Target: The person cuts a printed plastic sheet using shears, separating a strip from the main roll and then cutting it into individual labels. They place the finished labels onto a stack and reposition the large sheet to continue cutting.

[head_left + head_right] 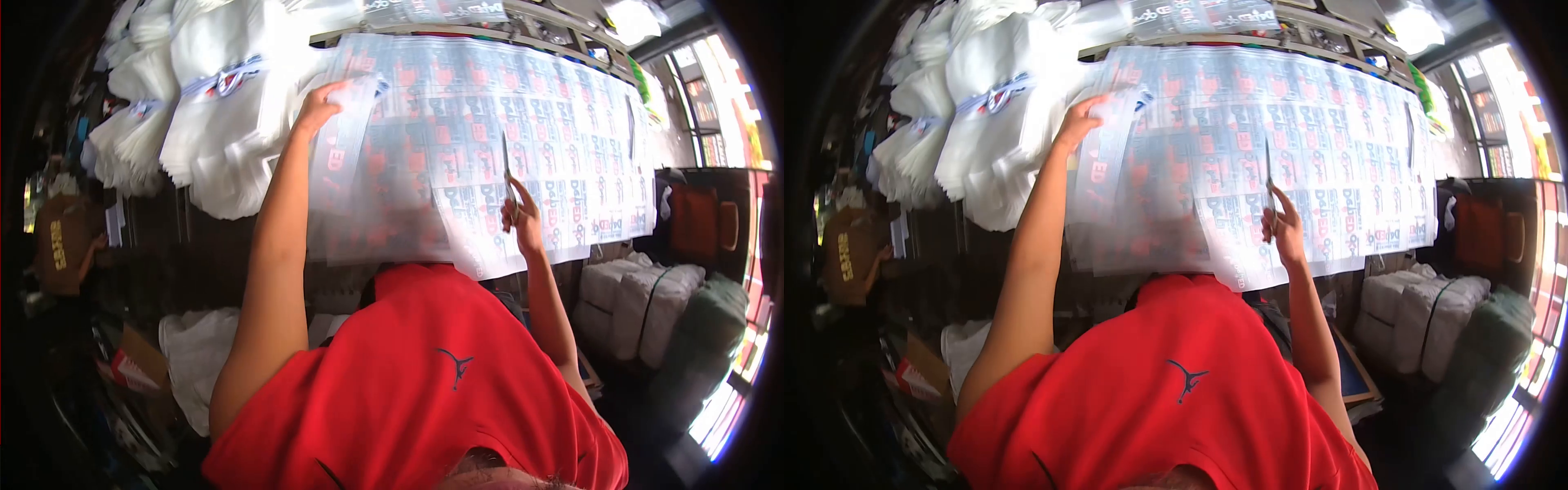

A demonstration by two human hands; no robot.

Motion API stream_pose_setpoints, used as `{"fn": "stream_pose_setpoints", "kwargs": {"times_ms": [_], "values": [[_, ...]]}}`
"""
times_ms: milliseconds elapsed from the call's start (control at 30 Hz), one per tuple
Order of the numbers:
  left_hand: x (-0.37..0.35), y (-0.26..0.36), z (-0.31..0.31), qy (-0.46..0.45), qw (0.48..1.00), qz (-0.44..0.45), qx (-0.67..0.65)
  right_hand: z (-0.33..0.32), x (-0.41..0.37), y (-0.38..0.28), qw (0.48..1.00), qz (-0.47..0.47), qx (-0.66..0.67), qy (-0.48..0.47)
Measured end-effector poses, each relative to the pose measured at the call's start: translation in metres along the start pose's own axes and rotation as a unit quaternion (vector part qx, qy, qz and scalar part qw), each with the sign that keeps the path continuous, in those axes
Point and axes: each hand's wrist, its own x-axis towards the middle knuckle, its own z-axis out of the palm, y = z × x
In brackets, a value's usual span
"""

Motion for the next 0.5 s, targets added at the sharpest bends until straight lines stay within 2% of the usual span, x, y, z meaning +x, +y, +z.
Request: {"fn": "stream_pose_setpoints", "kwargs": {"times_ms": [67,133,200,267,333,367,500], "values": [[0.011,-0.049,0.004,0.011,1.0,-0.017,0.01,-0.019,-0.035,0.012,0.998,0.029,-0.003,0.06],[0.01,-0.07,0.015,0.026,0.999,-0.041,0.02,-0.04,-0.068,0.028,0.995,0.039,0.018,0.093],[-0.003,-0.078,0.02,-0.04,0.997,0.005,-0.064,-0.051,-0.098,0.042,0.988,0.039,0.027,0.145],[-0.022,-0.063,0.028,-0.08,0.993,0.003,-0.086,-0.06,-0.121,0.058,0.98,0.038,0.062,0.188],[-0.047,-0.033,0.034,-0.199,0.978,0.028,0.049,-0.065,-0.137,0.068,0.974,0.043,0.077,0.208],[-0.051,-0.029,0.036,-0.217,0.968,0.042,0.114,-0.067,-0.142,0.073,0.97,0.05,0.088,0.222],[-0.034,-0.06,0.035,-0.203,0.957,-0.011,0.206,-0.063,-0.145,0.077,0.97,0.053,0.072,0.225]]}}
